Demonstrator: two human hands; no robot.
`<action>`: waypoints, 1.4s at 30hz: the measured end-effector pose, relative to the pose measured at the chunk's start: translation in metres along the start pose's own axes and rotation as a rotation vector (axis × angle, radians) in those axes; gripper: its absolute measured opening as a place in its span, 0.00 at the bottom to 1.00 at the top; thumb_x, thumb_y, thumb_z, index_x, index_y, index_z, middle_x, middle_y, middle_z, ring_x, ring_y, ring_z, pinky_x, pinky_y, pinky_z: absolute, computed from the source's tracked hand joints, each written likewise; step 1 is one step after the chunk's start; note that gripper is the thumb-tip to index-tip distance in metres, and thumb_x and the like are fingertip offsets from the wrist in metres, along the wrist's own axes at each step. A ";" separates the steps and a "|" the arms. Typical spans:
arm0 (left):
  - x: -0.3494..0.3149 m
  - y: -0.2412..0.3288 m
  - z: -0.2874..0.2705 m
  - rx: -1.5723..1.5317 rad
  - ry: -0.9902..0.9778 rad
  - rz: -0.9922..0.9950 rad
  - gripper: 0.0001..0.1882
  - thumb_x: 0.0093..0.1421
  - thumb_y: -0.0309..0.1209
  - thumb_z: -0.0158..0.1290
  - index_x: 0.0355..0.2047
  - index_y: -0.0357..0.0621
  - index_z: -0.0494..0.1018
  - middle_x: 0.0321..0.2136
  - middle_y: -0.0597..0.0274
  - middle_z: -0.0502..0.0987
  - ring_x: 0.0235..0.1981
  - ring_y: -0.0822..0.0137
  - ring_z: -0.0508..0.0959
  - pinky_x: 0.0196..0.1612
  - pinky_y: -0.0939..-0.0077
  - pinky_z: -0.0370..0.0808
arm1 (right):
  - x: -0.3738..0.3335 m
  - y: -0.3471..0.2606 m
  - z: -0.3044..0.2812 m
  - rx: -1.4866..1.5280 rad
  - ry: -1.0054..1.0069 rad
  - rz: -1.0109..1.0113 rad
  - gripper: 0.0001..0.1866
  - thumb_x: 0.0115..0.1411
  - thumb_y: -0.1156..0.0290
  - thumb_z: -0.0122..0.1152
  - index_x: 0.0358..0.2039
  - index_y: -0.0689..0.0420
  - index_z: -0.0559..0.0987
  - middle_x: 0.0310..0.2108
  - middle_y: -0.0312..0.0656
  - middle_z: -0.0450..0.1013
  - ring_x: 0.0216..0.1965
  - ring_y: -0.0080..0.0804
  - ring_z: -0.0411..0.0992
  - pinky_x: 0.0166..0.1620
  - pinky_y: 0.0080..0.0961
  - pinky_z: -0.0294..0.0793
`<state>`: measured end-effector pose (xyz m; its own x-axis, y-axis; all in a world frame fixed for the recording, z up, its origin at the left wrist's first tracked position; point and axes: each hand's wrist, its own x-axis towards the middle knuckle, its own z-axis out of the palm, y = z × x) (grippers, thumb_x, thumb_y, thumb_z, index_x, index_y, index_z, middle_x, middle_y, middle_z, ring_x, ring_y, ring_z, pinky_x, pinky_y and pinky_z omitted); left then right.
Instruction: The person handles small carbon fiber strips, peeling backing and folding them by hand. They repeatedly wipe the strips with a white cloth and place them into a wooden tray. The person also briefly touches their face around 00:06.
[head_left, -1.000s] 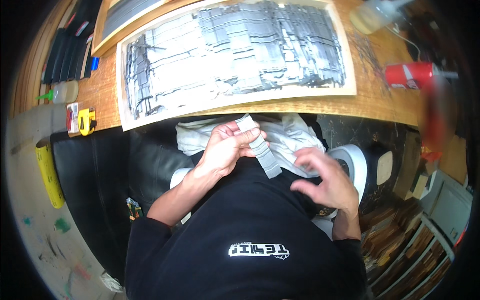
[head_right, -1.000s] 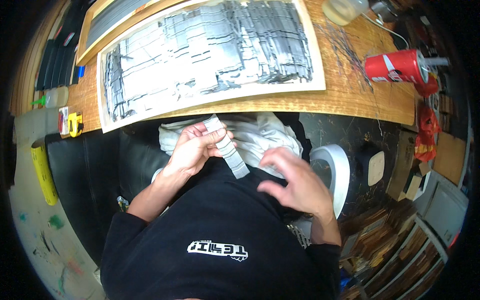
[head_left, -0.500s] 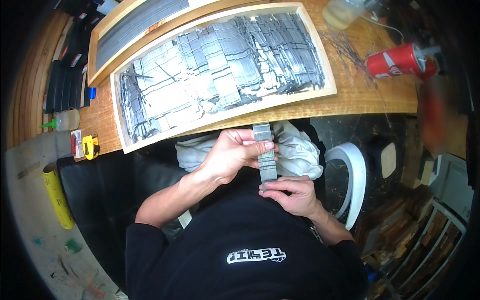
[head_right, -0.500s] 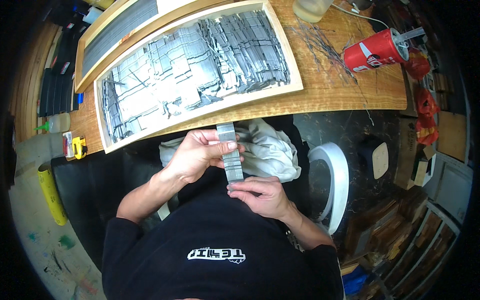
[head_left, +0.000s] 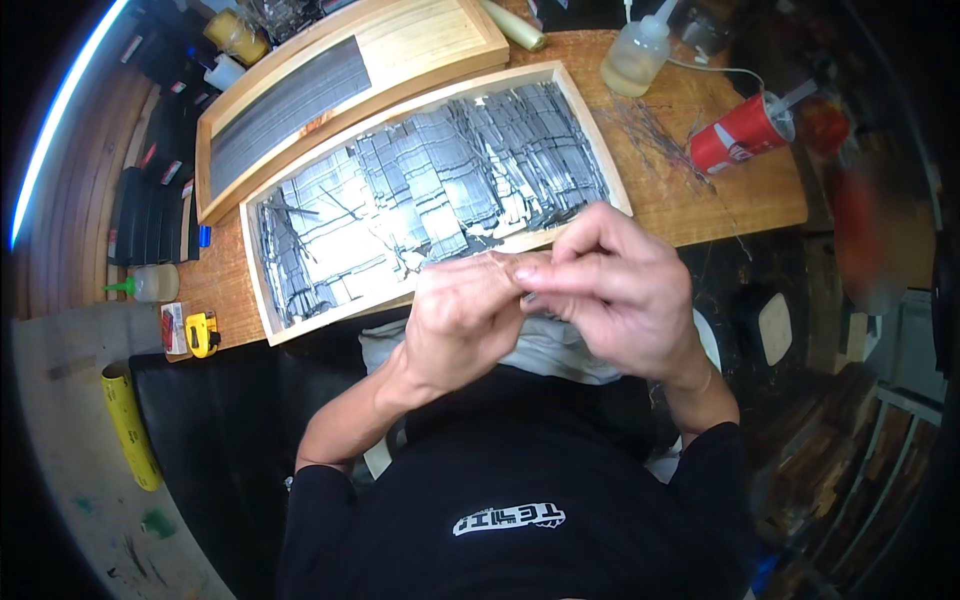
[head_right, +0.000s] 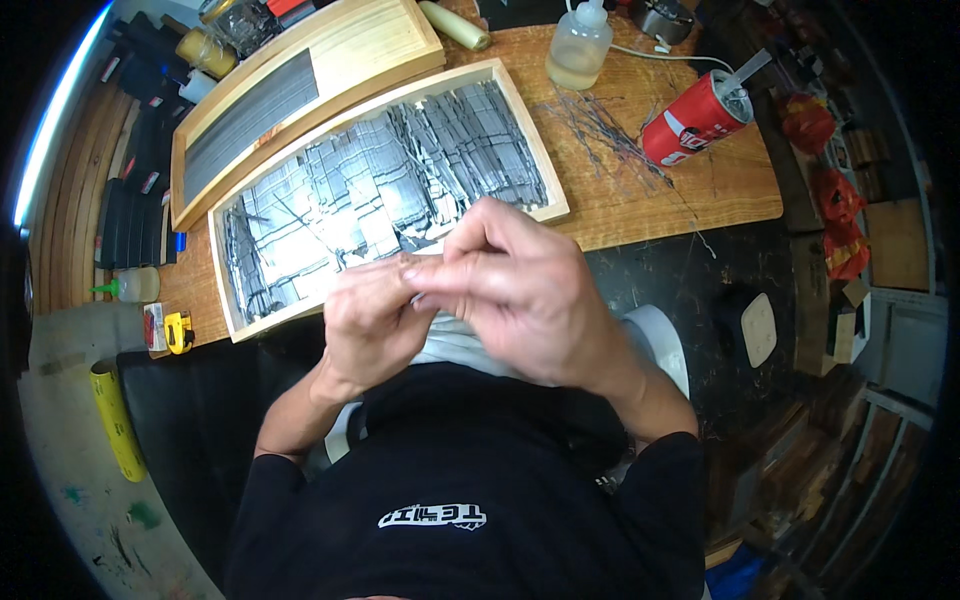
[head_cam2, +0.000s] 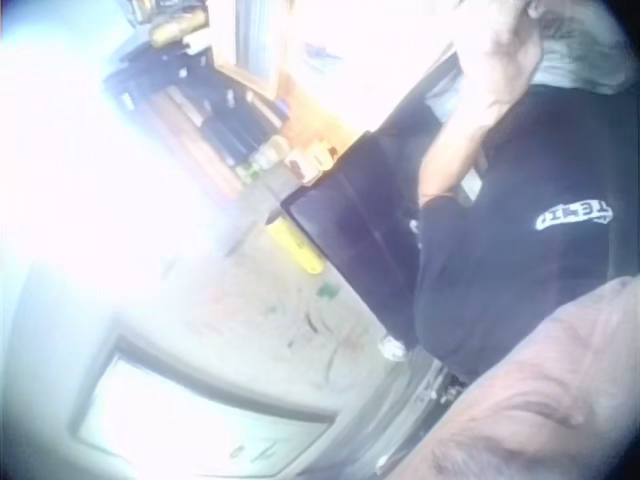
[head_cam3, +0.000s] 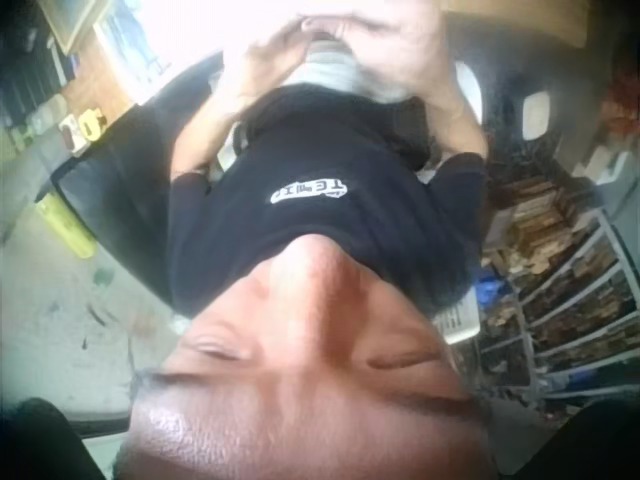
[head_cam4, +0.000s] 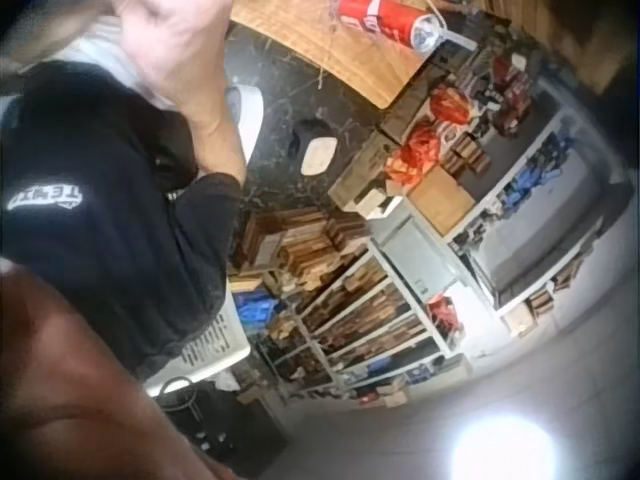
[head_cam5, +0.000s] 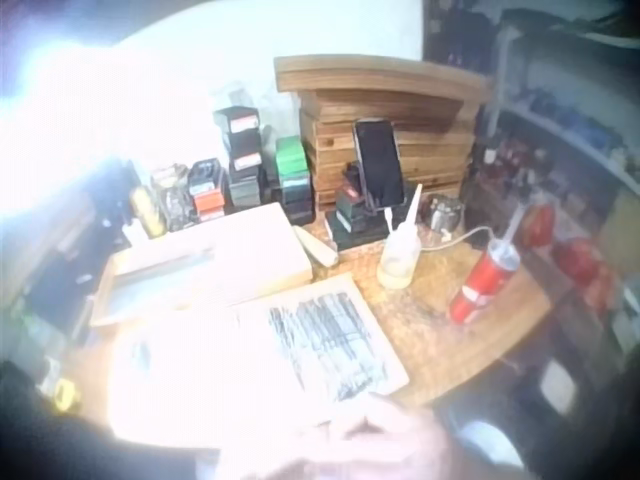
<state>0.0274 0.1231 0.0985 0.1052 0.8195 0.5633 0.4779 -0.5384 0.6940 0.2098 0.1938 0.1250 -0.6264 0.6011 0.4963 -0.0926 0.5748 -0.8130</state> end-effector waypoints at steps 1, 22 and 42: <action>-0.001 -0.004 0.002 -0.058 0.021 -0.044 0.16 0.52 0.12 0.60 0.42 0.33 0.83 0.28 0.50 0.84 0.27 0.59 0.85 0.31 0.72 0.80 | 0.005 0.003 -0.001 0.031 0.007 0.079 0.12 0.53 0.82 0.76 0.39 0.58 0.89 0.33 0.37 0.75 0.34 0.24 0.75 0.34 0.20 0.77; -0.085 -0.033 0.019 -1.076 -0.115 -1.301 0.07 0.69 0.28 0.60 0.44 0.39 0.84 0.35 0.56 0.87 0.35 0.69 0.87 0.33 0.82 0.83 | -0.080 0.070 0.073 0.880 0.148 1.017 0.11 0.68 0.70 0.67 0.42 0.67 0.86 0.25 0.35 0.79 0.22 0.12 0.71 0.25 0.12 0.70; -0.135 -0.001 0.001 -0.203 0.038 -0.643 0.11 0.61 0.21 0.64 0.45 0.34 0.84 0.21 0.52 0.80 0.19 0.62 0.78 0.24 0.73 0.72 | -0.058 0.043 0.085 0.318 -0.186 0.485 0.08 0.55 0.78 0.77 0.36 0.58 0.90 0.30 0.36 0.78 0.31 0.23 0.75 0.33 0.21 0.74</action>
<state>0.0136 0.0135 0.0217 -0.1778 0.9838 0.0231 0.2617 0.0247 0.9648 0.1765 0.1367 0.0350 -0.7768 0.6297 0.0083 0.0286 0.0485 -0.9984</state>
